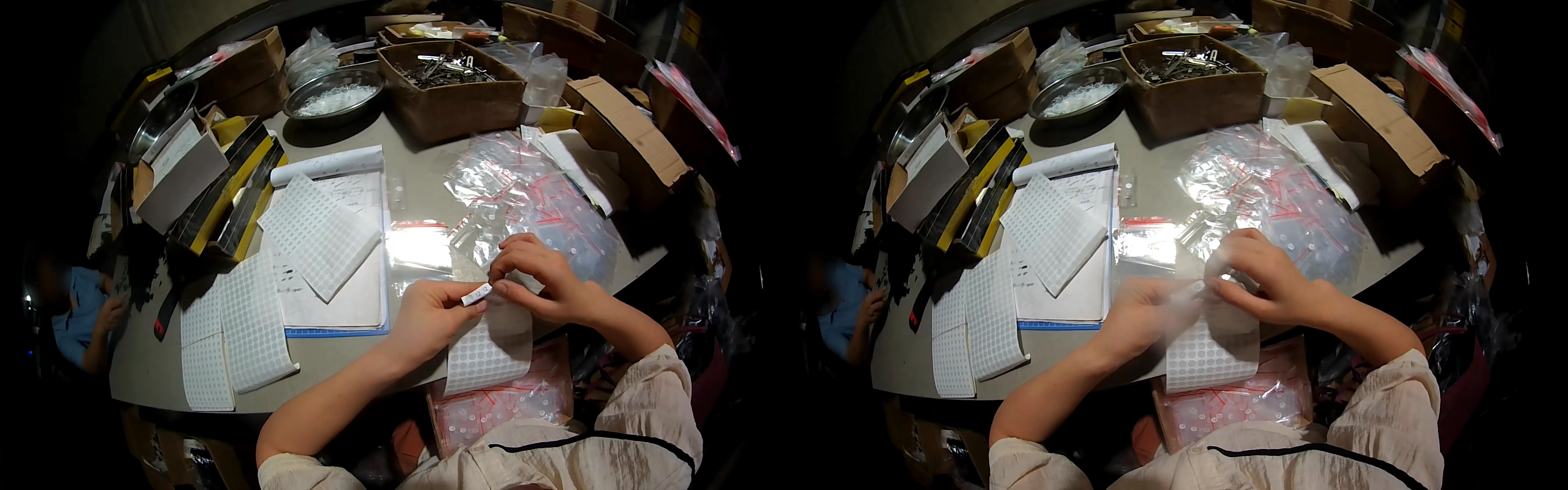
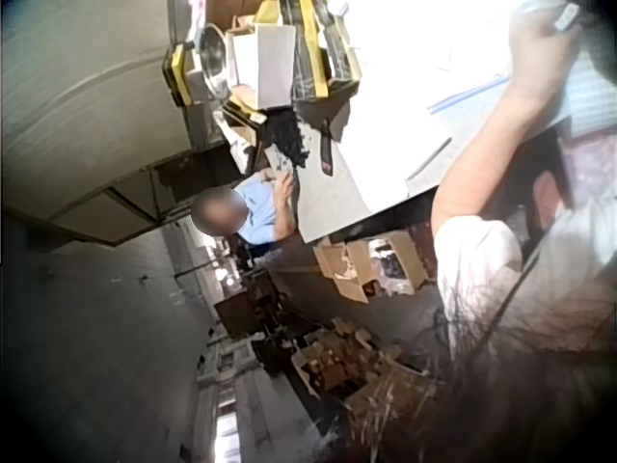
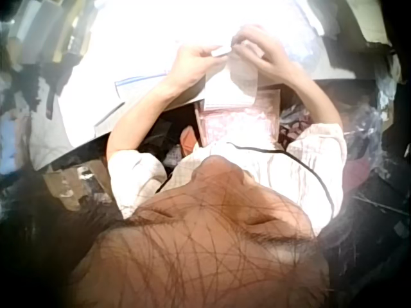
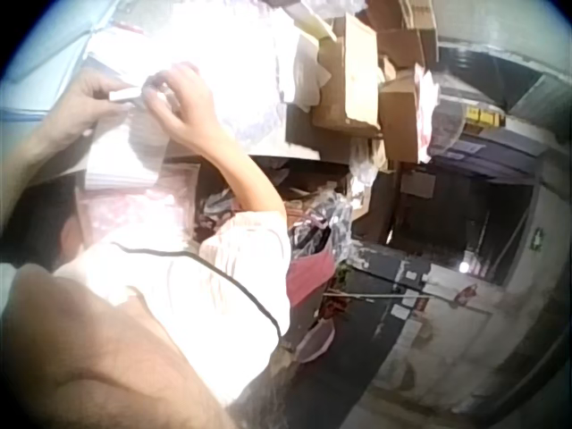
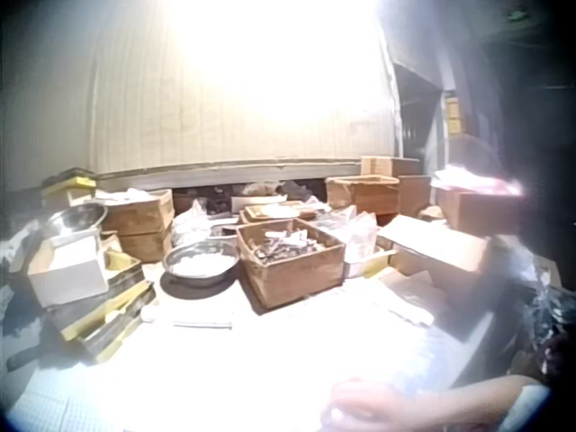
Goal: The person peels small round stickers from a sheet and places them onto clear plastic bags containing pink beads. The person then places the labeled bags into a cardboard box. The person repeats this process for multiple bags.
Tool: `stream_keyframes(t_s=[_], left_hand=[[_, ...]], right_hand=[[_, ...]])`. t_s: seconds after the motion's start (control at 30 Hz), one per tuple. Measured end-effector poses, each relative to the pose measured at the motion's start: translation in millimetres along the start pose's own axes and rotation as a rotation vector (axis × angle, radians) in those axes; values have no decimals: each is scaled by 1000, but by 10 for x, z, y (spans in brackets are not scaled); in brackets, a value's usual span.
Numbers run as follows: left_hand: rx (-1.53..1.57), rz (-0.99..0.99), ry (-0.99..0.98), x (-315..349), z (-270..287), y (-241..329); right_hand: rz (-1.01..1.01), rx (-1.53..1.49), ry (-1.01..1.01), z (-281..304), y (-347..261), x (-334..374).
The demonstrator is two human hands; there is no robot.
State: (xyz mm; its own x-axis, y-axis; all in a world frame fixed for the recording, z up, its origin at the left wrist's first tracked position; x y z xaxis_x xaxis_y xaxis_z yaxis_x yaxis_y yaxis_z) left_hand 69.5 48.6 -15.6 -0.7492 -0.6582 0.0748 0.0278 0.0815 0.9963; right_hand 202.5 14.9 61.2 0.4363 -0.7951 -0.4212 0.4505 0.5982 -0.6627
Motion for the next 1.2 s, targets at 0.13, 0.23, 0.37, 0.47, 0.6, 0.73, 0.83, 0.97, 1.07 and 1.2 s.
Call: stream_keyframes(t_s=[0.13,0.23,0.37,0.47,0.6,0.73,0.83,0.97,1.07,1.2], left_hand=[[-53,-12,12,-1,-13,-1],[-80,-14,9,0,-15,-12],[-81,7,17,25,-49,34],[-309,-41,-56,0,-175,30],[-363,-45,-135,13,-245,14],[-378,-35,-142,7,-246,13],[-412,-41,-123,12,-215,-22],[-430,-35,-116,-3,-218,-71],[-406,-34,-106,-7,-214,-39],[-503,-2,-110,-28,-198,-5]], right_hand=[[40,45,40,13,-44,0],[-41,-51,25,15,90,7],[-185,-215,59,49,247,-62],[-175,-155,55,70,301,-245],[40,21,-107,-279,357,-453],[112,142,-227,-414,478,-406],[-189,241,-384,-187,661,-353],[-200,218,-397,-12,691,-378],[-67,261,-217,-19,637,-444],[241,572,-134,-224,525,-490]])
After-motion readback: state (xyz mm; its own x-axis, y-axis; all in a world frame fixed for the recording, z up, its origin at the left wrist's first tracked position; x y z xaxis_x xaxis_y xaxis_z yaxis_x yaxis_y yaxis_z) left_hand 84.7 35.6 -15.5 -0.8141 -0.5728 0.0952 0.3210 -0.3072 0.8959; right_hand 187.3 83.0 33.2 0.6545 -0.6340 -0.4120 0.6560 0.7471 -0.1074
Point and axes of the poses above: each hand's wrist, its own x-axis away from the middle knuckle, its own z-axis out of the back of the hand, y = z × x, the point moved 9 cm from there along -x, towards the middle knuckle, and after that the axes turned 8 degrees about -x, right-handed, at the moved point
